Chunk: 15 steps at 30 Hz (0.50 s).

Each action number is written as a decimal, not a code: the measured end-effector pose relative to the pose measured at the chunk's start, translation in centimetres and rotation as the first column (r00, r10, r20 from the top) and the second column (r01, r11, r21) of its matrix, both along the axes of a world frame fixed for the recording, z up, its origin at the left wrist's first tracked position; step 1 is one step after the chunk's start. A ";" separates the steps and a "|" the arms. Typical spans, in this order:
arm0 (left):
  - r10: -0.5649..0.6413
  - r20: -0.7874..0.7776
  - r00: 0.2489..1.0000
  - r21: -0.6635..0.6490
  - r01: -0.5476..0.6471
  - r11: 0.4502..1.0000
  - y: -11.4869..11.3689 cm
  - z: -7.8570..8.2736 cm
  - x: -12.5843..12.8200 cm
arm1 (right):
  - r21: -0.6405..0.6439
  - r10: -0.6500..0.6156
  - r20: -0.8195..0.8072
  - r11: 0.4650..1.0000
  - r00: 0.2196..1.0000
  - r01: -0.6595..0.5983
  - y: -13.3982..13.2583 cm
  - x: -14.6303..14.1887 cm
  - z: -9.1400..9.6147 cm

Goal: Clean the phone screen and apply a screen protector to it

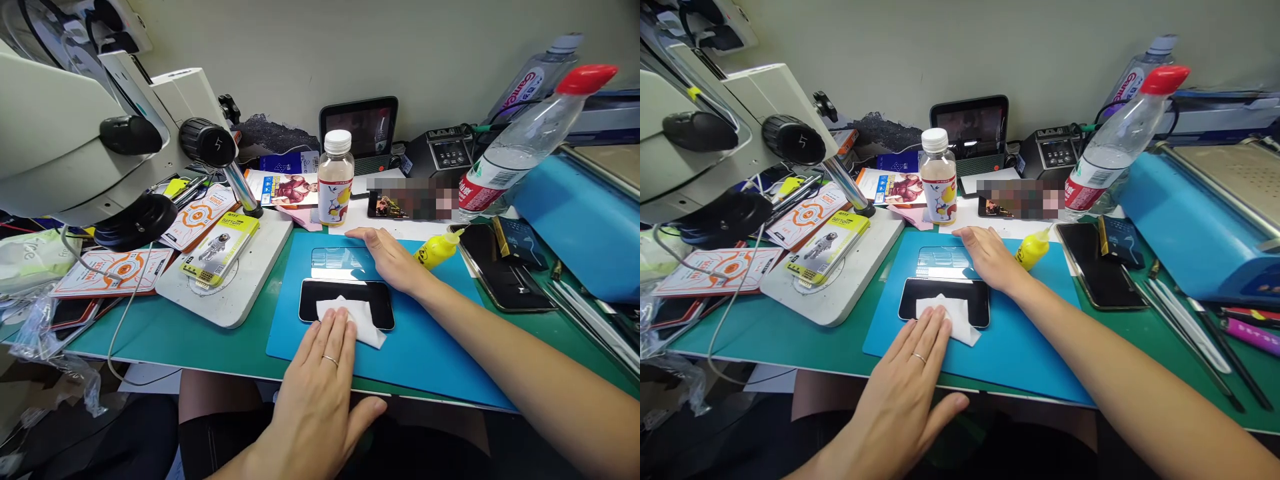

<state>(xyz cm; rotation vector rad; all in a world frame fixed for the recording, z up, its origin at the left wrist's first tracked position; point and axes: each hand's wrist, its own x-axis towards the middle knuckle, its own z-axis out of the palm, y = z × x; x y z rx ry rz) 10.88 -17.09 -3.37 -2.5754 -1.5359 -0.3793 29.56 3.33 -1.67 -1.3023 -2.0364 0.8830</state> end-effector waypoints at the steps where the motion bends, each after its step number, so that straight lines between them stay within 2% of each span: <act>1: 0.013 -0.003 1.000 0.005 -0.013 1.000 -0.1 0.0 -0.5 | 0.000 -0.001 0.001 1.000 1.000 0.001 0.0 0.0 0.0; 7: 0.060 -0.031 0.998 0.040 -0.059 0.997 -0.3 0.1 -3.1 | 0.004 0.000 0.004 1.000 1.000 0.000 0.1 0.0 0.0; 15: 0.069 -0.017 0.998 -0.007 -0.069 0.998 0.7 0.2 -4.5 | 0.006 -0.006 0.002 1.000 1.000 0.006 0.1 0.0 -0.1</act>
